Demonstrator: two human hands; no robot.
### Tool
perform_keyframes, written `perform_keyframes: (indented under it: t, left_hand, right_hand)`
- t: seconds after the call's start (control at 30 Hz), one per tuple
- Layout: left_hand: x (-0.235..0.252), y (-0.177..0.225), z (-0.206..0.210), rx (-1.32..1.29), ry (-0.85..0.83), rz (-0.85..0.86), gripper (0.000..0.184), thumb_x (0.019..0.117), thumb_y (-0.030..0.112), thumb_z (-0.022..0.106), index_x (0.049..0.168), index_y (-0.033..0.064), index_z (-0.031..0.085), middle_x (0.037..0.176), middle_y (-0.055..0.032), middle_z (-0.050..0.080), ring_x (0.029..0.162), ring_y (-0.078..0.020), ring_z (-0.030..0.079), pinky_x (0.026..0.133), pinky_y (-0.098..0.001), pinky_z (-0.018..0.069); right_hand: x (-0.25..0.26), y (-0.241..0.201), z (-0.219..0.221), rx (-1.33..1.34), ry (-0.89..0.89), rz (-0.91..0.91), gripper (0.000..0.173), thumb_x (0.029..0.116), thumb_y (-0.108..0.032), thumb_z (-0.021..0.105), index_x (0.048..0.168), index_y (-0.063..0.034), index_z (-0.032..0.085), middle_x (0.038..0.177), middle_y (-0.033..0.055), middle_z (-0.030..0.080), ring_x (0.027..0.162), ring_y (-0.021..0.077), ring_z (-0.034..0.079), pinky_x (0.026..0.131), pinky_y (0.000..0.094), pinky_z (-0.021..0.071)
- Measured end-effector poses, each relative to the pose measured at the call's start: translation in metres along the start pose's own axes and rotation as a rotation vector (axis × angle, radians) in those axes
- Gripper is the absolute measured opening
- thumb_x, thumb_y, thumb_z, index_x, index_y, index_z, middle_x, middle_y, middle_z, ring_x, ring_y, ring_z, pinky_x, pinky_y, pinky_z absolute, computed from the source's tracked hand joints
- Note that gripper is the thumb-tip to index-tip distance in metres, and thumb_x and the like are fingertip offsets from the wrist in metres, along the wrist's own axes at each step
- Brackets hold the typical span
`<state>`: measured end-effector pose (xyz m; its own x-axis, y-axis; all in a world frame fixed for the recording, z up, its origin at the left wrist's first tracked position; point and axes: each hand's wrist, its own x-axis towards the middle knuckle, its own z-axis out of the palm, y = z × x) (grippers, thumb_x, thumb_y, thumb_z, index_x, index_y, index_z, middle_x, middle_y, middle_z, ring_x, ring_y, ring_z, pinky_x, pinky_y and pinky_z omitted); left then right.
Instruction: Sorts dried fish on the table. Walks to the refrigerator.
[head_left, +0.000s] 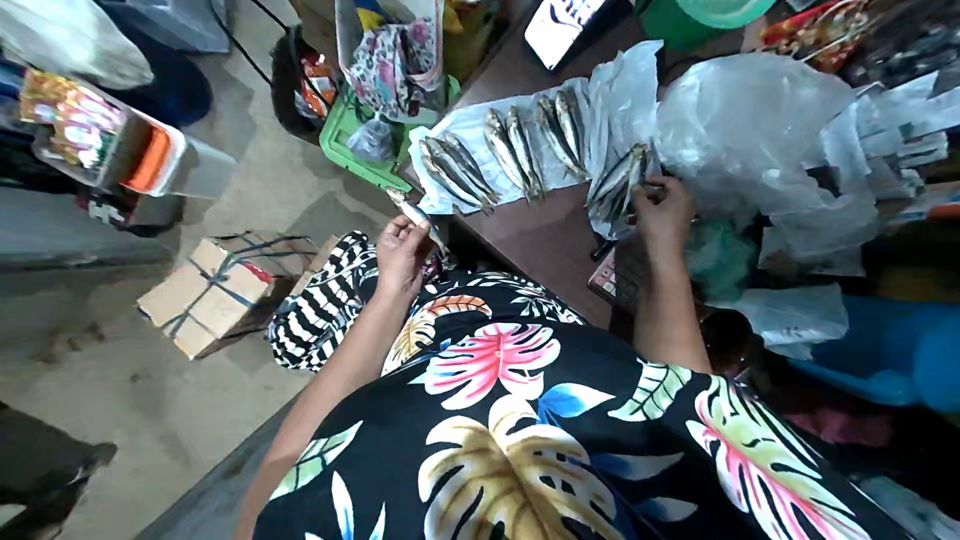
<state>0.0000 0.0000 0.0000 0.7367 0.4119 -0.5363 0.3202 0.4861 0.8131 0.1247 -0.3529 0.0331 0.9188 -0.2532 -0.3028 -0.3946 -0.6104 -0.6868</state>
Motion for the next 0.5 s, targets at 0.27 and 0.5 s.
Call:
perform_keyframes:
  t: [0.27, 0.5]
  left_hand:
    - [0.002, -0.001, -0.006, -0.054, 0.019, -0.015, 0.021, 0.0973, 0.000, 0.062, 0.115, 0.0068, 0.053, 0.094, -0.0018, 0.065, 0.082, -0.0129, 0.067, 0.080, -0.0338, 0.0600]
    - [0.006, -0.005, -0.007, -0.089, 0.006, -0.022, 0.023, 0.0965, -0.001, 0.063, 0.115, 0.0067, 0.053, 0.093, -0.0022, 0.066, 0.081, -0.0122, 0.067, 0.079, -0.0320, 0.0595]
  right_hand:
    - [-0.008, -0.005, 0.008, -0.252, 0.101, -0.068, 0.047, 0.0977, -0.028, 0.066, 0.132, 0.0028, 0.061, 0.131, 0.0283, 0.059, 0.117, 0.0417, 0.061, 0.100, 0.0575, 0.0492]
    - [-0.018, -0.069, 0.070, -0.352, -0.272, -0.519, 0.029, 0.1010, -0.019, 0.061, 0.118, 0.0010, 0.071, 0.124, 0.0258, 0.063, 0.103, 0.0366, 0.067, 0.091, 0.0506, 0.0565]
